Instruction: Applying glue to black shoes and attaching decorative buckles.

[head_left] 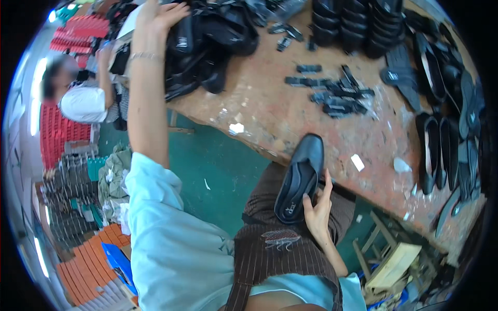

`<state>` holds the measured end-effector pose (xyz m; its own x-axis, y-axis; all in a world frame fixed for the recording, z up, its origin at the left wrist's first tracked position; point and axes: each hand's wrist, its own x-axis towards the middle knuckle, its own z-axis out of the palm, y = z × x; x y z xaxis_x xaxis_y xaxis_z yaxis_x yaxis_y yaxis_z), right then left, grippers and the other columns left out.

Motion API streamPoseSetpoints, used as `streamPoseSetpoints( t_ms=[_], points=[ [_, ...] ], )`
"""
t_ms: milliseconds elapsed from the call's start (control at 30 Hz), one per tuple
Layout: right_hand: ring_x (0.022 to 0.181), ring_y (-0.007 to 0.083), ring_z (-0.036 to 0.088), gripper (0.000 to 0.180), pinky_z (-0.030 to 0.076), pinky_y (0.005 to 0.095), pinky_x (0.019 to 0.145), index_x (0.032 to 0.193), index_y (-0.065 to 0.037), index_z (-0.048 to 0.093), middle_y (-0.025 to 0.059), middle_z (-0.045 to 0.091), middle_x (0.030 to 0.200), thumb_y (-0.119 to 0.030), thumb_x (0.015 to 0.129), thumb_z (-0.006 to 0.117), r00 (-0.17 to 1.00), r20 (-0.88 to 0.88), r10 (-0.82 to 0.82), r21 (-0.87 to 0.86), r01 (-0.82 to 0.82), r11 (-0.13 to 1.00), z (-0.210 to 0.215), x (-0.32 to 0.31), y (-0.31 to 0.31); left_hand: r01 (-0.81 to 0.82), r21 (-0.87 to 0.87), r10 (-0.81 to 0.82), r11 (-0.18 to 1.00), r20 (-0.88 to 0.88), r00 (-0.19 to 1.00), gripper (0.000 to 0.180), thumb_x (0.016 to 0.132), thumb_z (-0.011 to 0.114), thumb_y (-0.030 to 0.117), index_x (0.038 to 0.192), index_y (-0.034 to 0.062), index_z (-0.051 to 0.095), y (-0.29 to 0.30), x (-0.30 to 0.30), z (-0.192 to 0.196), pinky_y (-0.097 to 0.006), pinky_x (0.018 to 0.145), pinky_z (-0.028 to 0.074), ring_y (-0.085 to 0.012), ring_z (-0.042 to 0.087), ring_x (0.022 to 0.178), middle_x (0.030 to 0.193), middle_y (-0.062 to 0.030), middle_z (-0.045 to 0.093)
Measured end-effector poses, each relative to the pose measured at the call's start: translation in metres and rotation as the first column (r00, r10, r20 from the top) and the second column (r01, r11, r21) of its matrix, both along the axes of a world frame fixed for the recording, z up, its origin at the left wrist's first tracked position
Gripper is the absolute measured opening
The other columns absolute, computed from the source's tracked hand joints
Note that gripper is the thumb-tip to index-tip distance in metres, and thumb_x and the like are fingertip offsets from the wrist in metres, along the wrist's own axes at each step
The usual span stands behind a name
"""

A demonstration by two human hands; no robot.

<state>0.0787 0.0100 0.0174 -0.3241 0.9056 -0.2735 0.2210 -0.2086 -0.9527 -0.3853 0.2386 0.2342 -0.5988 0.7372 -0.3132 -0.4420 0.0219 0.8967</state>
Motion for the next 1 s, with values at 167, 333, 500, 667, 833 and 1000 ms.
streamPoseSetpoints(
  t_ms=[167, 333, 500, 667, 833, 1000],
  points=[
    [0.057, 0.0189, 0.051, 0.083, 0.043, 0.0308, 0.057, 0.148, -0.009, 0.011, 0.0114, 0.056, 0.074, 0.001, 0.080, 0.057, 0.986, 0.085, -0.147, -0.043, 0.151, 0.988, -0.003, 0.005, -0.011, 0.466, -0.091, -0.440, 0.880, -0.523, 0.730, 0.021, 0.091, 0.058, 0.017, 0.107, 0.0036, 0.063, -0.108, 0.209, -0.097, -0.027, 0.083, 0.046, -0.0116, 0.059, 0.089, 0.099, -0.0038, 0.064],
    [0.070, 0.0287, 0.063, 0.072, 0.050, 0.0350, 0.064, 0.146, -0.006, 0.021, 0.0169, 0.062, 0.087, -0.003, 0.085, 0.059, 0.998, 0.043, -0.050, 0.058, 0.047, 0.997, 0.005, 0.020, -0.013, 0.919, -0.181, -0.902, 0.351, 0.197, 0.384, 0.033, 0.092, 0.057, 0.006, 0.123, -0.0030, 0.051, -0.220, 0.316, -0.168, -0.027, 0.088, 0.048, -0.0132, 0.057, 0.103, 0.109, -0.0088, 0.060],
    [0.095, 0.0140, 0.052, 0.025, 0.043, 0.0286, 0.083, 0.112, 0.001, 0.053, 0.0074, 0.054, 0.103, -0.012, 0.091, 0.059, 0.763, 0.218, -0.608, 0.288, 0.545, 0.787, 0.006, 0.069, 0.031, 0.554, -0.166, -0.448, 0.816, 0.425, 0.787, 0.046, 0.091, 0.050, 0.000, 0.135, -0.0037, 0.035, -0.228, 0.351, -0.182, -0.033, 0.101, 0.040, -0.0213, 0.049, 0.117, 0.124, -0.0158, 0.050],
    [0.098, 0.0138, 0.053, 0.046, 0.044, 0.0258, 0.080, 0.121, 0.000, 0.051, 0.0099, 0.055, 0.112, -0.020, 0.085, 0.071, 0.637, 0.191, -0.747, 0.569, 0.548, 0.613, -0.027, 0.124, 0.100, 0.248, 0.022, -0.187, 0.968, 0.724, 0.664, 0.036, 0.086, 0.048, -0.008, 0.121, -0.0015, 0.046, -0.214, 0.358, -0.196, -0.034, 0.104, 0.036, -0.0221, 0.049, 0.116, 0.122, -0.0141, 0.051],
    [0.070, 0.0056, 0.053, 0.024, 0.043, 0.0216, 0.066, 0.101, -0.001, 0.065, -0.0009, 0.062, 0.082, -0.014, 0.081, 0.073, 0.711, 0.209, -0.671, 0.489, 0.519, 0.702, -0.031, 0.132, 0.126, 0.091, 0.074, -0.113, 0.993, 0.795, 0.596, 0.018, 0.084, 0.049, -0.010, 0.088, 0.0073, 0.052, -0.215, 0.373, -0.233, -0.030, 0.089, 0.043, -0.0149, 0.056, 0.091, 0.098, -0.0032, 0.059],
    [0.075, 0.0053, 0.056, 0.017, 0.045, 0.0216, 0.069, 0.097, -0.003, 0.068, 0.0001, 0.066, 0.086, -0.008, 0.081, 0.072, 0.795, 0.019, -0.606, 0.343, 0.564, 0.751, -0.010, 0.103, 0.106, 0.042, 0.143, -0.144, 0.989, 0.850, 0.506, 0.018, 0.085, 0.047, -0.011, 0.089, 0.0063, 0.054, -0.216, 0.370, -0.228, -0.032, 0.095, 0.043, -0.0149, 0.057, 0.091, 0.096, -0.0031, 0.061]
  ],
)
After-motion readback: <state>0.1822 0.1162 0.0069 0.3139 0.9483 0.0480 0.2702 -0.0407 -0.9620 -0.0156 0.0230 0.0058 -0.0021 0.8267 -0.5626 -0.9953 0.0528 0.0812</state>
